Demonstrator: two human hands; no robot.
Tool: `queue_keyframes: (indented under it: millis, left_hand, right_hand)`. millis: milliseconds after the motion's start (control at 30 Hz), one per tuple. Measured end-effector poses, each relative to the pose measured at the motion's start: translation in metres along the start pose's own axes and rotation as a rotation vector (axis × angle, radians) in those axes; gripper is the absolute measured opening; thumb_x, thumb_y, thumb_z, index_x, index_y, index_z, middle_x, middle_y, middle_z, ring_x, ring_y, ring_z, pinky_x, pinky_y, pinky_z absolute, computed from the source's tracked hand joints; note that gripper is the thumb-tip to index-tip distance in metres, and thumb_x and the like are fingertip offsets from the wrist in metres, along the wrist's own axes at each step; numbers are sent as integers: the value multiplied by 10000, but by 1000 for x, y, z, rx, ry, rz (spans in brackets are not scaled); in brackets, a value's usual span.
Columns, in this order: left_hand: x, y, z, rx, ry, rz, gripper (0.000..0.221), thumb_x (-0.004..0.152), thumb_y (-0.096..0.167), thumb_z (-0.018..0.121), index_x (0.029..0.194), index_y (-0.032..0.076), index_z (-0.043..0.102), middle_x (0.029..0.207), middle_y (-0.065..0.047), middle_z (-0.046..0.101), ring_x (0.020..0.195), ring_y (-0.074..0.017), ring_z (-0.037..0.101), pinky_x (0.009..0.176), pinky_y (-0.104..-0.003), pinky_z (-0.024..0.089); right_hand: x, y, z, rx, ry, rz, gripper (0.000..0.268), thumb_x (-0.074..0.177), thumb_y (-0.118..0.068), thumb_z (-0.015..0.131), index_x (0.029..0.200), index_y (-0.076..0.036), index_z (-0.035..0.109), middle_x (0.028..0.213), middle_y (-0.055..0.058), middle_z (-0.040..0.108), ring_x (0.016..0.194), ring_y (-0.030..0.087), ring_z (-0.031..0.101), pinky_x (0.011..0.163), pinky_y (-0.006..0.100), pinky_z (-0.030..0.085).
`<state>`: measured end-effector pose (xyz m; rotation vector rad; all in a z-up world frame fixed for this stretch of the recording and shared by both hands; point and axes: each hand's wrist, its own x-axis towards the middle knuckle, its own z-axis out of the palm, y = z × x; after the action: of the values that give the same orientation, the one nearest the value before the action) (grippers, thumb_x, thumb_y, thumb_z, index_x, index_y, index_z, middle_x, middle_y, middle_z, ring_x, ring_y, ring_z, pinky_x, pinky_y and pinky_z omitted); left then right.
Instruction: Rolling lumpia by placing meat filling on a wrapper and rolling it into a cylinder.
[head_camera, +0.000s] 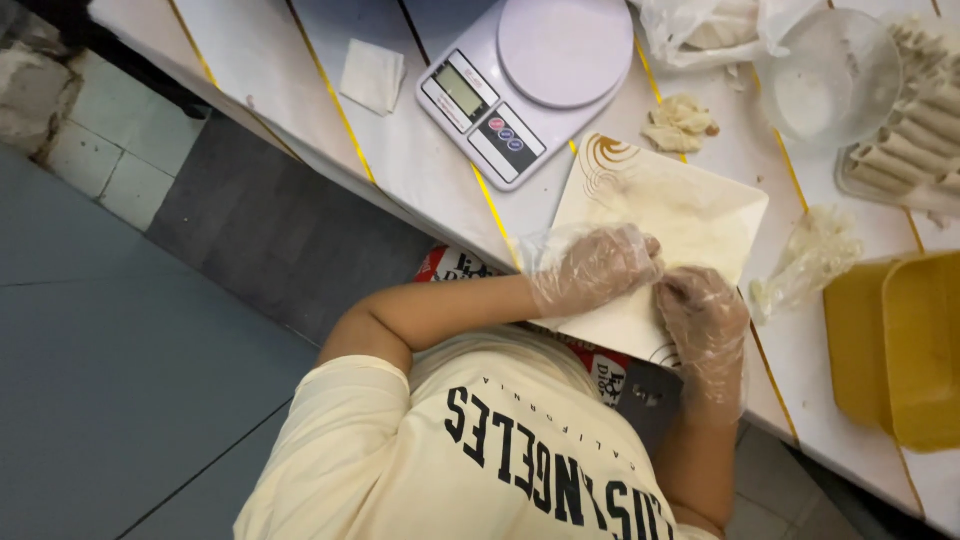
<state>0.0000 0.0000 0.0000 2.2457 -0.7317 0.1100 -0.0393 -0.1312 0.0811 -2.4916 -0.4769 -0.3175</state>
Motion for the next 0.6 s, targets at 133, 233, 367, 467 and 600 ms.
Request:
queue_keyframes:
  millis: [133,233,367,467,600]
  left_hand:
    - [4,1,7,100,-58,-36,178,710,335,534,736,162,505,695,-23,525,723,-212,558,603,-346,504]
    - [3,-6,29,70,-45,-87,195,718,362,504,751,170,490,673,-19,502,696,-212,561,573,-349,504]
    - [1,-9,38,64,15,-102,200,735,360,483,770,164,462,641,-20,476,657,-234,570,549,-362,496]
    - [3,3,8,-93,-65,-137,146,741,297,496,781,157,498,697,-68,519,736,-266,573,617,-372,497]
    - [4,1,15,-18,-105,-134,186,698,338,539,785,177,506,719,-39,514,738,-240,582,620,-353,510]
  right_hand:
    - [0,-6,0,67,62,32,110,691,-39,694,776,-80,637,717,83,585,710,299,577,639,378,471]
    - [-1,-6,3,36,72,24,119,689,-41,708,767,-95,636,689,71,585,685,289,580,611,373,475]
    - [-1,0,5,-54,86,-6,94,699,-38,691,724,-85,613,646,84,563,638,297,574,575,368,479]
    - [1,-5,1,36,77,48,119,700,-100,731,725,-74,618,635,91,555,629,295,566,558,381,466]
    - [1,-7,-2,109,75,38,96,752,-125,688,740,-76,607,635,90,547,626,303,557,587,395,462]
